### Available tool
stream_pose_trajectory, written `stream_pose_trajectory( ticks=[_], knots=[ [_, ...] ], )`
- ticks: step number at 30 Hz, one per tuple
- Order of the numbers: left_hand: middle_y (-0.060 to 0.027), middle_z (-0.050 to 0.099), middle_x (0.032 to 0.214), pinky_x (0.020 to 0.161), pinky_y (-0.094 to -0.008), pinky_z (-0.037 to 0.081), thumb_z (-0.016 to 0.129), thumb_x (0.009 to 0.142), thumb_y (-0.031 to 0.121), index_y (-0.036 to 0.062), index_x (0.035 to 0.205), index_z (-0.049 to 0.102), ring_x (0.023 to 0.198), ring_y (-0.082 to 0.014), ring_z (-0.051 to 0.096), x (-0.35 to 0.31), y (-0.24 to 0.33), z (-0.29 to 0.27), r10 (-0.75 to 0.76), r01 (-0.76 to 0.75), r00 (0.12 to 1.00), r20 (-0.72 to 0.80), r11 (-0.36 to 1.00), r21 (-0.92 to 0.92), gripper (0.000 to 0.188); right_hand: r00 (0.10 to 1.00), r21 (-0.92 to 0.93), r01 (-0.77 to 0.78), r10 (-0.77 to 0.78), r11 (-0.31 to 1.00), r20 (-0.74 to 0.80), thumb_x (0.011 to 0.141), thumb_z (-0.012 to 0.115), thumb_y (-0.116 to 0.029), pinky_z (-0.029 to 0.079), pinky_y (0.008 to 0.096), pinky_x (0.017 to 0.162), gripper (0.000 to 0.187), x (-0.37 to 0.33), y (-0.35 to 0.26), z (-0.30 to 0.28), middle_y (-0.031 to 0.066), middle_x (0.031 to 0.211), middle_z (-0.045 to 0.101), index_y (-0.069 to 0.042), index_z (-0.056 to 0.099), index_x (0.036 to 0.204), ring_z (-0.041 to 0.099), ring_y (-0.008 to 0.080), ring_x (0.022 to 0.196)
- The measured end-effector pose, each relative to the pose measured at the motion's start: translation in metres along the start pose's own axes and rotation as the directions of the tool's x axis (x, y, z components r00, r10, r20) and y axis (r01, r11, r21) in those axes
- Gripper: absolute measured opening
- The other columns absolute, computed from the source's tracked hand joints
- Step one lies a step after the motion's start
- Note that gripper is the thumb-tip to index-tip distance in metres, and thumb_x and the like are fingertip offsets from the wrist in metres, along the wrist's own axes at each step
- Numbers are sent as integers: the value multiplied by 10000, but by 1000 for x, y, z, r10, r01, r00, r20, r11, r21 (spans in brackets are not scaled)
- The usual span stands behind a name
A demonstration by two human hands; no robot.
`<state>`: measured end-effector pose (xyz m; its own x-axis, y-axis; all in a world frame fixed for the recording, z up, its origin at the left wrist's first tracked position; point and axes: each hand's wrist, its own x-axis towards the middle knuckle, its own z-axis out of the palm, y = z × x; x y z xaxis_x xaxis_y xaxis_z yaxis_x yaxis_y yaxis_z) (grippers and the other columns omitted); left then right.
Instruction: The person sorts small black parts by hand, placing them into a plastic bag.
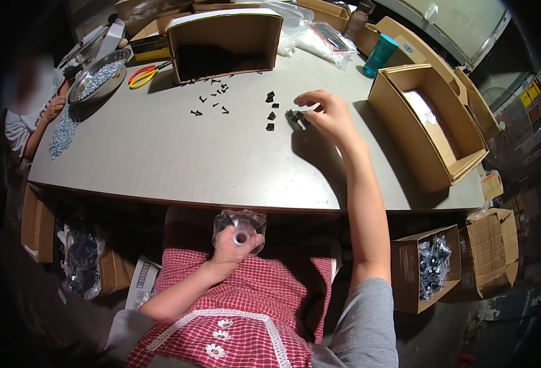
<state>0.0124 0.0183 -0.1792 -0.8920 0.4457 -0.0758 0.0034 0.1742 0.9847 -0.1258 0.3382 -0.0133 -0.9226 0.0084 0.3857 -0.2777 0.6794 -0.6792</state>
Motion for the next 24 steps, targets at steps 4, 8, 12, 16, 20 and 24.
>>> stream_pose_trajectory(
  ticks=[4, 8, 12, 16, 20, 24],
  knots=[
    [-9, 726, 869, 713, -242, 542, 803, 939, 153, 34, 941, 703, 790, -76, 667, 2, -5, 1, 14, -13, 999, 31, 999, -45, 155, 997, -207, -46, 59, 977, 55, 759, 642, -62, 555, 322, 838, 354, -2, -14, 1, 116, 1070, 752, -40, 790, 1079, 701, 219, 927],
    [-120, 749, 827, 718, -341, 557, 815, 912, 274, 13, 947, 753, 744, -195, 704, 3, 2, 1, -12, 15, 999, 38, 996, -92, 271, 994, -238, -37, 60, 971, 88, 784, 646, -33, 547, 309, 815, 328, -2, -4, -2, 104, 1075, 757, -28, 785, 1080, 699, 190, 905],
    [-123, 749, 820, 715, -339, 553, 808, 916, 267, 11, 956, 754, 738, -195, 700, 4, -3, 2, -1, 4, 999, 35, 996, -92, 265, 998, -246, -45, 57, 968, 41, 756, 580, 10, 563, 357, 833, 346, -2, 1, -2, 138, 1029, 743, -42, 787, 1028, 706, 273, 891],
    [-130, 752, 815, 708, -345, 552, 805, 917, 256, 6, 946, 759, 728, -195, 694, 5, -3, 4, 21, -19, 1000, 17, 995, -100, 256, 1000, -182, 2, -6, 983, -22, 726, 489, 81, 544, 362, 918, 450, 0, 6, -3, 163, 1122, 743, -23, 776, 1057, 704, 306, 1000],
    [-139, 753, 808, 706, -345, 553, 799, 919, 238, -3, 934, 763, 732, -196, 703, 5, -2, 3, 42, -41, 999, 19, 997, -69, 244, 1000, -142, -8, 10, 990, 16, 681, 410, 118, 490, 345, 1065, 581, -1, 5, 4, 160, 1225, 734, 0, 747, 1139, 677, 287, 1191],
    [-142, 757, 826, 709, -343, 556, 801, 918, 232, -3, 951, 764, 750, -197, 713, 4, 2, 3, 34, -33, 999, 10, 995, -96, 240, 994, -89, -66, 73, 994, 77, 686, 408, 129, 504, 349, 1045, 569, 0, 0, 3, 154, 1189, 743, 18, 743, 1132, 689, 268, 1147]
  ],
)
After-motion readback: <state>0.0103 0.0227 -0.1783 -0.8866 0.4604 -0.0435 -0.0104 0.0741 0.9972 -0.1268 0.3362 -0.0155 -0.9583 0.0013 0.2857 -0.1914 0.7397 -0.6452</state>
